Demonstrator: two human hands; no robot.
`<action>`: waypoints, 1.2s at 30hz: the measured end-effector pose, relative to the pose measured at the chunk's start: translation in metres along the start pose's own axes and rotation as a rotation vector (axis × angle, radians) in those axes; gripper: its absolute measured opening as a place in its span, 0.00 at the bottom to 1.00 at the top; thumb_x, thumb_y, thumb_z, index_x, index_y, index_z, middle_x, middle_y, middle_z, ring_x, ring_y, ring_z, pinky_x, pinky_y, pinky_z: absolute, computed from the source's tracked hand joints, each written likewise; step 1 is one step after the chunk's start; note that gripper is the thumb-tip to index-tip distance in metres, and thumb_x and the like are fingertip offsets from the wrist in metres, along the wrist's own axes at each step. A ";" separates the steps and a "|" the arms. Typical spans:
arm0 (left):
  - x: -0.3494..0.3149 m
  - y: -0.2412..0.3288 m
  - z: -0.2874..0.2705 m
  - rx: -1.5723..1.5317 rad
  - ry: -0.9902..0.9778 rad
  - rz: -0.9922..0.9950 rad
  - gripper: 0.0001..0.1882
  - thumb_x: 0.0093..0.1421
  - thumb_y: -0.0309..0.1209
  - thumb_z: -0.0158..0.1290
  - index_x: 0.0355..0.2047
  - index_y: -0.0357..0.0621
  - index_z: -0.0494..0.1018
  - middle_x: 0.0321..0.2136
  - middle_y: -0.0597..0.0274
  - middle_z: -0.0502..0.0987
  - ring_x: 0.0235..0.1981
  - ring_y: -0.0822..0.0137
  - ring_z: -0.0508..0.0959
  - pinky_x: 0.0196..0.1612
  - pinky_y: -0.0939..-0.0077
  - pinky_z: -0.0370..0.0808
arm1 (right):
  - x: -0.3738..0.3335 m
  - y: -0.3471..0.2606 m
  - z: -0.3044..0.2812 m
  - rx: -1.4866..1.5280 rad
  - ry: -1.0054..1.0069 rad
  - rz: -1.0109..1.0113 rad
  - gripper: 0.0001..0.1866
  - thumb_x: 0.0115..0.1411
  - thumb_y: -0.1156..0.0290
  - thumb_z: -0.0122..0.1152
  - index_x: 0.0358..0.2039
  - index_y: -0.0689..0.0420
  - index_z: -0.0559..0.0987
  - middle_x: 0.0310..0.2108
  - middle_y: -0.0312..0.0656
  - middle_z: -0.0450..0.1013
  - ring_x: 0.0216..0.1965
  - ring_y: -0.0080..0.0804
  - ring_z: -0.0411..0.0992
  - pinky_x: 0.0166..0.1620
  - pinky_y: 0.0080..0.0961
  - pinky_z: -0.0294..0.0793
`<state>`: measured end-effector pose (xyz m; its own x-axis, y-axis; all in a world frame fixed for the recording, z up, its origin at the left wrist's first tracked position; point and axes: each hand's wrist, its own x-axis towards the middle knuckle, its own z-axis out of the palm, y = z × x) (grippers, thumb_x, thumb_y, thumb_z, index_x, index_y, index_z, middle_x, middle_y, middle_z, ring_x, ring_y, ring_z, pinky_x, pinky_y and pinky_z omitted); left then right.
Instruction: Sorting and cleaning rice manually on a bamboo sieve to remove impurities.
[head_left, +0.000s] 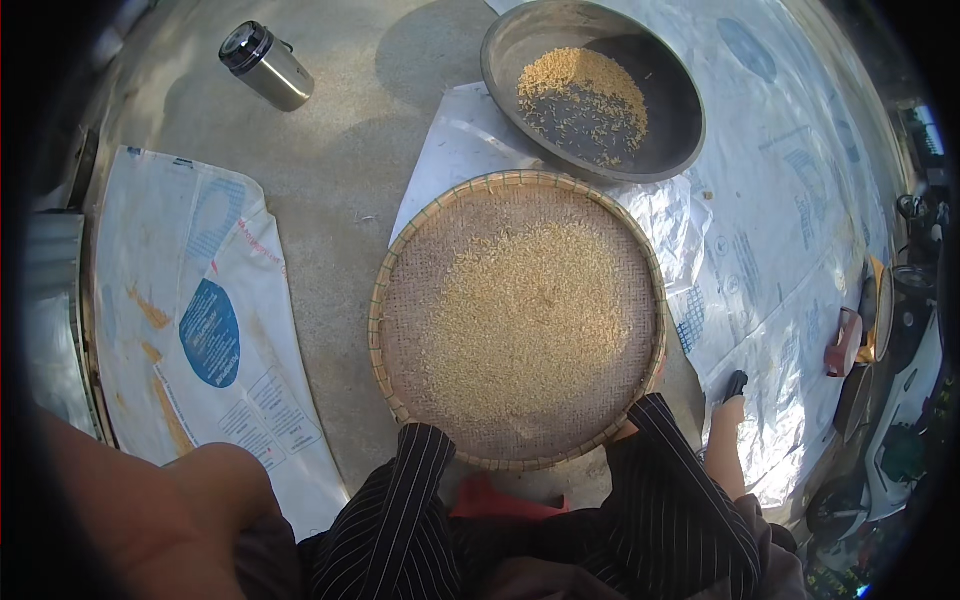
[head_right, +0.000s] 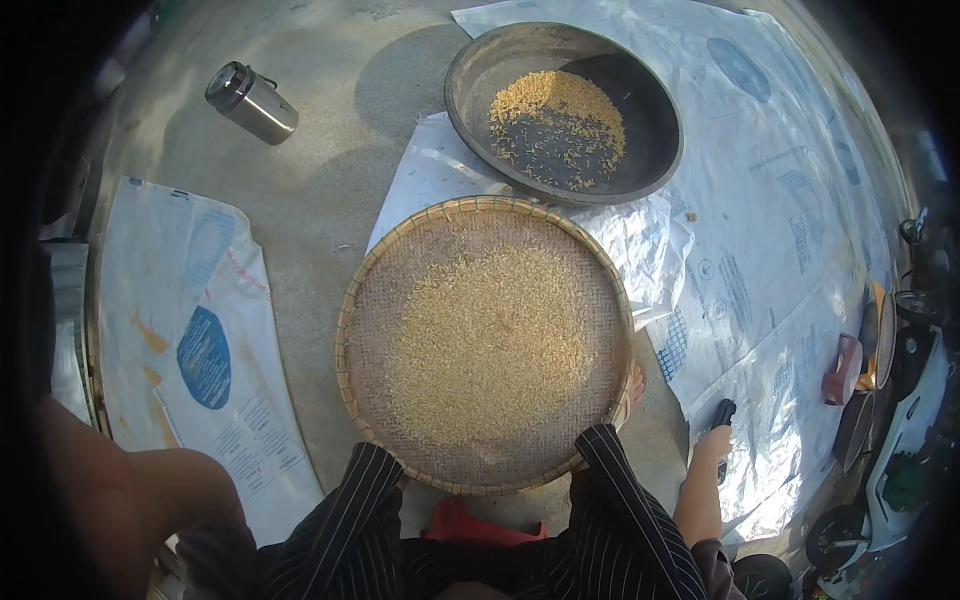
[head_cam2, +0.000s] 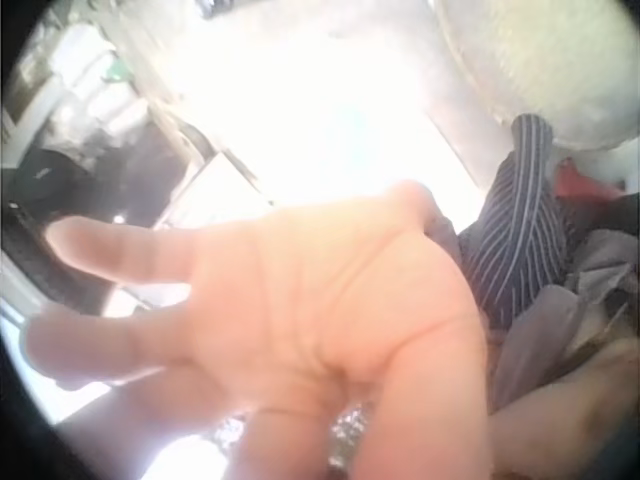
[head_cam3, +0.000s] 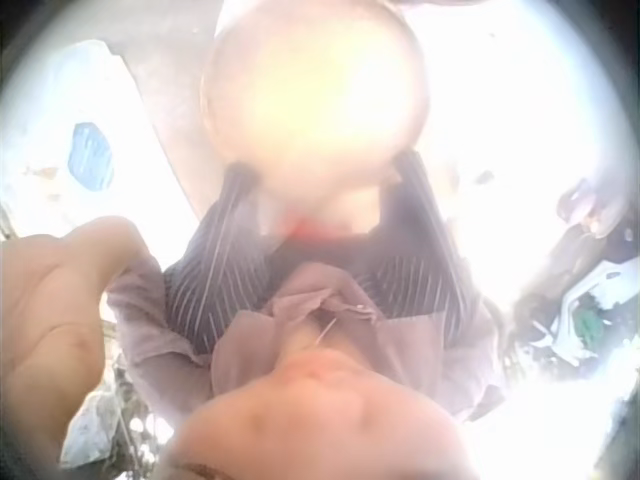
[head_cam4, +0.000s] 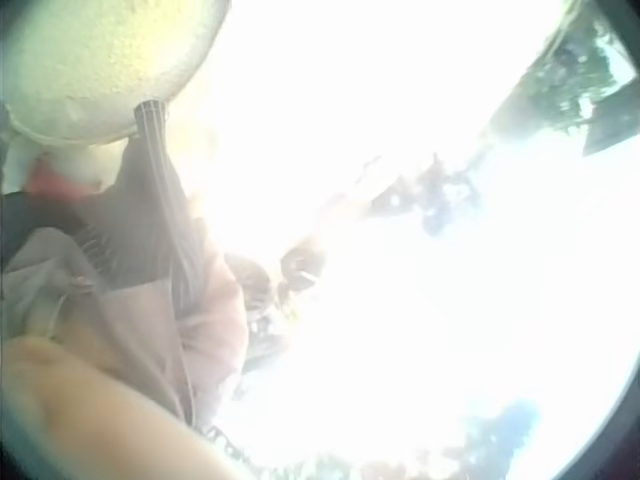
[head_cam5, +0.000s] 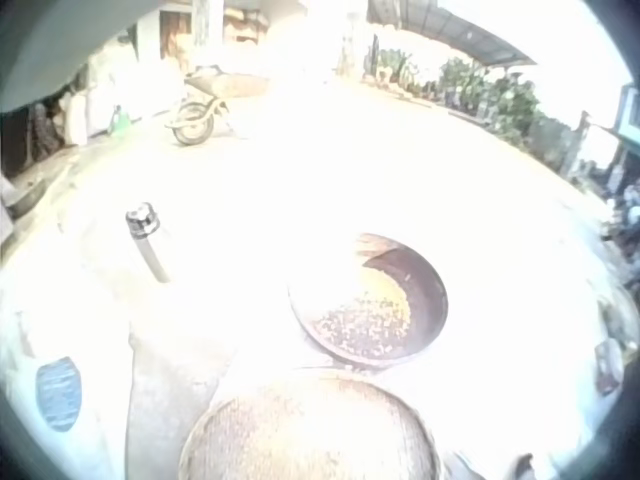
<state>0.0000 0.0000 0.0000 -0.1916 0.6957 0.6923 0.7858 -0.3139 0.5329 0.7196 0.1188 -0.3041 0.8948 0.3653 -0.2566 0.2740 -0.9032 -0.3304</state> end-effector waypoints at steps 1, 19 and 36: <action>0.004 0.002 0.005 -0.009 0.006 0.023 0.42 0.63 0.58 0.41 0.59 0.28 0.58 0.58 0.43 0.64 0.56 0.57 0.70 0.59 0.62 0.66 | -0.010 -0.008 0.003 0.018 0.095 0.070 0.23 0.59 0.65 0.47 0.50 0.70 0.69 0.44 0.60 0.69 0.41 0.51 0.74 0.40 0.37 0.78; -0.147 -0.018 0.137 0.100 -0.694 -0.734 0.19 0.51 0.25 0.61 0.45 0.36 0.75 0.39 0.54 0.76 0.34 0.65 0.79 0.38 0.75 0.76 | -0.287 -0.160 0.018 0.344 -0.276 -1.609 0.28 0.56 0.80 0.54 0.59 0.58 0.65 0.61 0.51 0.59 0.62 0.49 0.59 0.61 0.41 0.61; -0.181 -0.046 0.204 0.038 -0.634 -0.489 0.10 0.55 0.27 0.59 0.37 0.38 0.79 0.31 0.57 0.77 0.29 0.62 0.77 0.35 0.72 0.75 | -0.318 -0.124 0.062 0.095 -0.480 -1.712 0.24 0.55 0.77 0.56 0.54 0.61 0.69 0.59 0.52 0.62 0.62 0.52 0.59 0.63 0.42 0.57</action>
<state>0.1184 0.0201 -0.2490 -0.1577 0.9870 -0.0300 0.7208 0.1358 0.6797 0.3788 0.1285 -0.2382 -0.5164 0.8359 0.1858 0.6643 0.5280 -0.5291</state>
